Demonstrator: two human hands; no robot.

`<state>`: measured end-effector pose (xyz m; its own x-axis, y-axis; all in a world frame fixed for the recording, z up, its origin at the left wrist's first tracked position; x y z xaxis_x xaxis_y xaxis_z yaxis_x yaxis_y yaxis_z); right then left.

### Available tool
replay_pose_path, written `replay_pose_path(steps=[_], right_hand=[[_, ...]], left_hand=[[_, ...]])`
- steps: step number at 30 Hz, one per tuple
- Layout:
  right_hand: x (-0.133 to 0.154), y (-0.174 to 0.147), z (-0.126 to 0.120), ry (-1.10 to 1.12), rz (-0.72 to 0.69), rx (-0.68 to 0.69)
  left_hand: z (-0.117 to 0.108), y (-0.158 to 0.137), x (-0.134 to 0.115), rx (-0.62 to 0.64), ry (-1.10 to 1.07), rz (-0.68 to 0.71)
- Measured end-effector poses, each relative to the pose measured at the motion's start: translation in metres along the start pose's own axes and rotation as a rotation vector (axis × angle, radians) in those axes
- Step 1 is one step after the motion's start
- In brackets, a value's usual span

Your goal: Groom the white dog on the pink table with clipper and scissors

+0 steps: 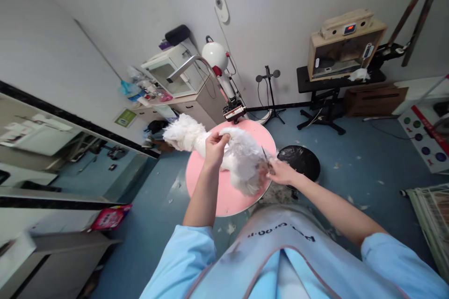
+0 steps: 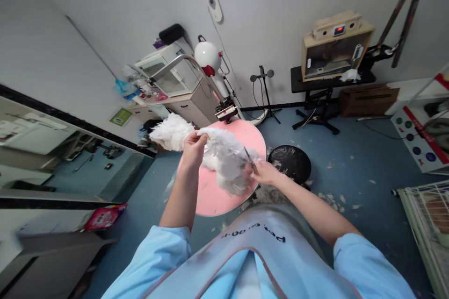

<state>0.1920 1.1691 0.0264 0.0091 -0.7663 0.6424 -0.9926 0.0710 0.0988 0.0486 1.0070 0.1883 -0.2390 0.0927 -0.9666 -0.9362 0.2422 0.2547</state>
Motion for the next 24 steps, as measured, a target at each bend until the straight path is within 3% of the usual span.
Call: replay_pose_path(steps=[3,5,8,12,18,24], right_hand=[[0.017,0.012,-0.01,-0.039,-0.049,-0.067],[0.017,0.014,-0.015,-0.069,0.005,-0.06],[0.003,-0.002,-0.012,-0.063,0.055,0.007],[-0.015,-0.017,-0.006,0.013,-0.047,0.102],[-0.021,0.032,-0.012,0.02,-0.226,0.205],[-0.047,0.048,-0.021,0.084,-0.393,0.416]], left_hand=[[-0.003,-0.001,-0.001,-0.005,0.01,0.011],[-0.005,-0.003,-0.001,-0.011,0.009,0.017],[-0.008,-0.007,-0.003,-0.015,0.014,0.013],[-0.009,-0.016,-0.004,-0.044,0.037,0.009],[-0.013,-0.033,-0.012,-0.2,0.132,0.033],[-0.019,-0.06,-0.022,-0.458,0.247,0.036]])
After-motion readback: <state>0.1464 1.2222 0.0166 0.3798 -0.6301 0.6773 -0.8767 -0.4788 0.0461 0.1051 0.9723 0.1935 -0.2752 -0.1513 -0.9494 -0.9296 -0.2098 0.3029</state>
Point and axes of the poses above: each hand's wrist, its own y-axis towards the middle knuckle, its own z-axis out of the palm, x = y × z, the point moved 3 cm from there along y, towards the middle knuckle, and after that the axes turned 5 degrees about -x, right-handed, at the moved point
